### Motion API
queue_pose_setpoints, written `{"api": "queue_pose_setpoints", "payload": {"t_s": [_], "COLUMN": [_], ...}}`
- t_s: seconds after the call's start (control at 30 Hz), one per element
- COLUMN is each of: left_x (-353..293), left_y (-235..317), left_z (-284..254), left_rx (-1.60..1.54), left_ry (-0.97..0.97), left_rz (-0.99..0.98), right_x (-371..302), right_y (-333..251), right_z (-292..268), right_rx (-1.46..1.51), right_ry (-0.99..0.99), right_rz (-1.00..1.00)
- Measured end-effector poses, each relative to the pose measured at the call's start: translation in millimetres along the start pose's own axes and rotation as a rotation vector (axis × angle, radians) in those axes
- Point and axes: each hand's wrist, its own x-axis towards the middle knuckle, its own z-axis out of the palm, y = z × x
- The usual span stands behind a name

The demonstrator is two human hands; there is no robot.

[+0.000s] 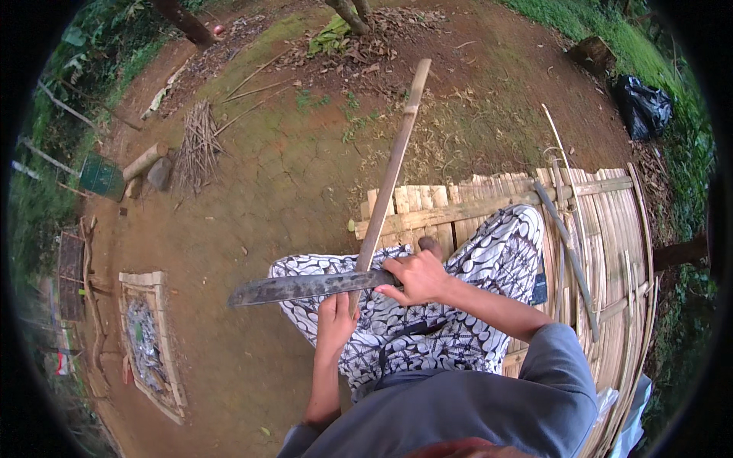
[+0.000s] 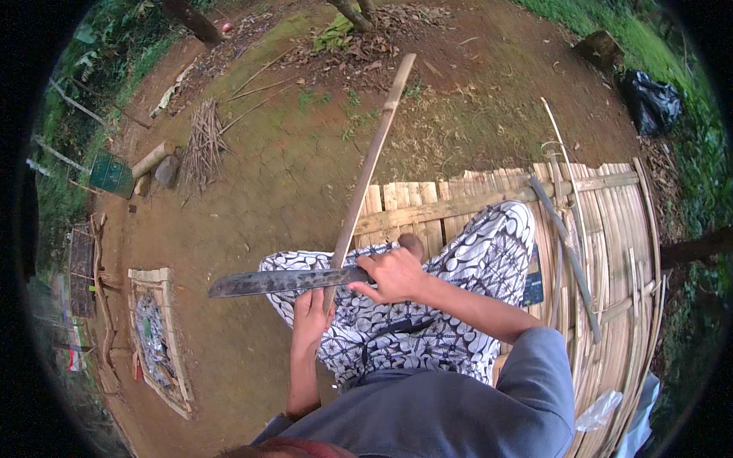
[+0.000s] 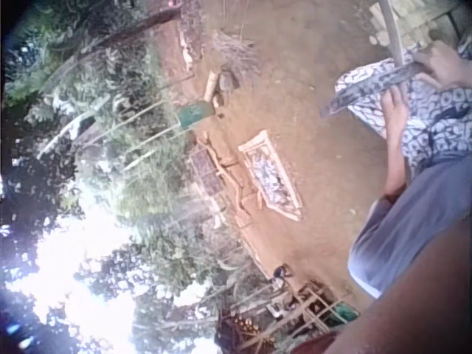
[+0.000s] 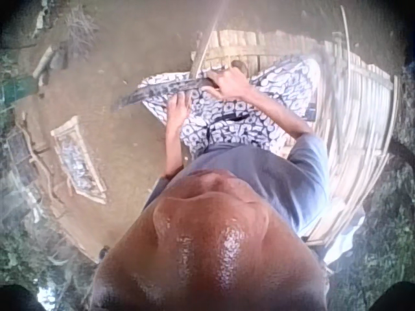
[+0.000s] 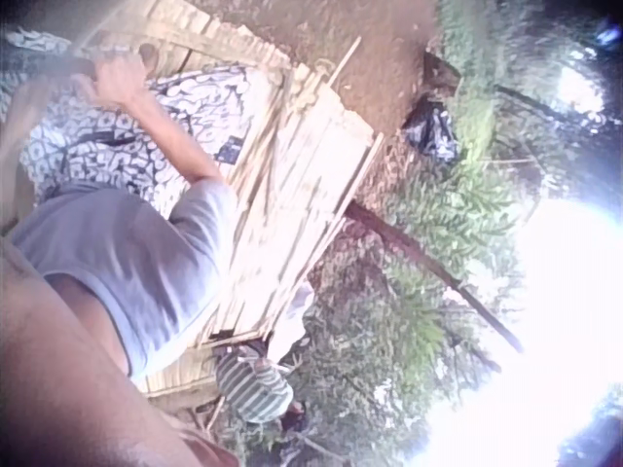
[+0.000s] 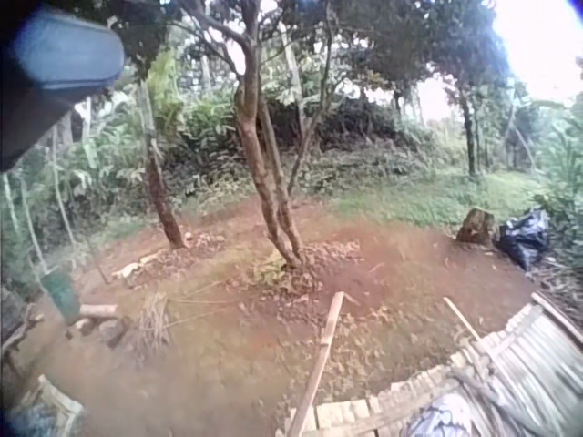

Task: The person sits cross-legged on a bamboo mat and uses a large knife to shave and smooth a long, thin bamboo stick. They hold the stick with one hand and repeatedly scrape the blade along its length to remove the outer layer and refine the surface.

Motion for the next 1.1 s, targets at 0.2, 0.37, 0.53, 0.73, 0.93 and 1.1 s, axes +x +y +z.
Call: {"api": "queue_pose_setpoints", "payload": {"t_s": [0.2,0.37,0.53,0.73,0.93,1.1], "left_x": [-7,-18,-26,-25,-53,-21], "left_y": [-8,3,-8,-3,-34,-12], "left_z": [16,-3,14,15,9,-3], "left_rx": [0.052,0.196,0.226,0.296,0.35,0.23], "left_ry": [0.01,0.146,0.102,0.126,0.047,0.11], "left_rz": [0.089,0.109,0.169,0.329,0.282,0.187], "right_x": [-8,-11,-5,-12,12,-4], "right_y": [-4,76,57,57,148,62], "right_z": [-7,-7,-24,-31,-63,-32], "right_rx": [-0.042,-0.074,0.086,-0.21,0.027,0.04], "right_ry": [-0.022,0.123,0.021,-0.042,0.214,-0.03], "right_rz": [-0.02,0.324,0.405,0.063,0.791,0.432]}}
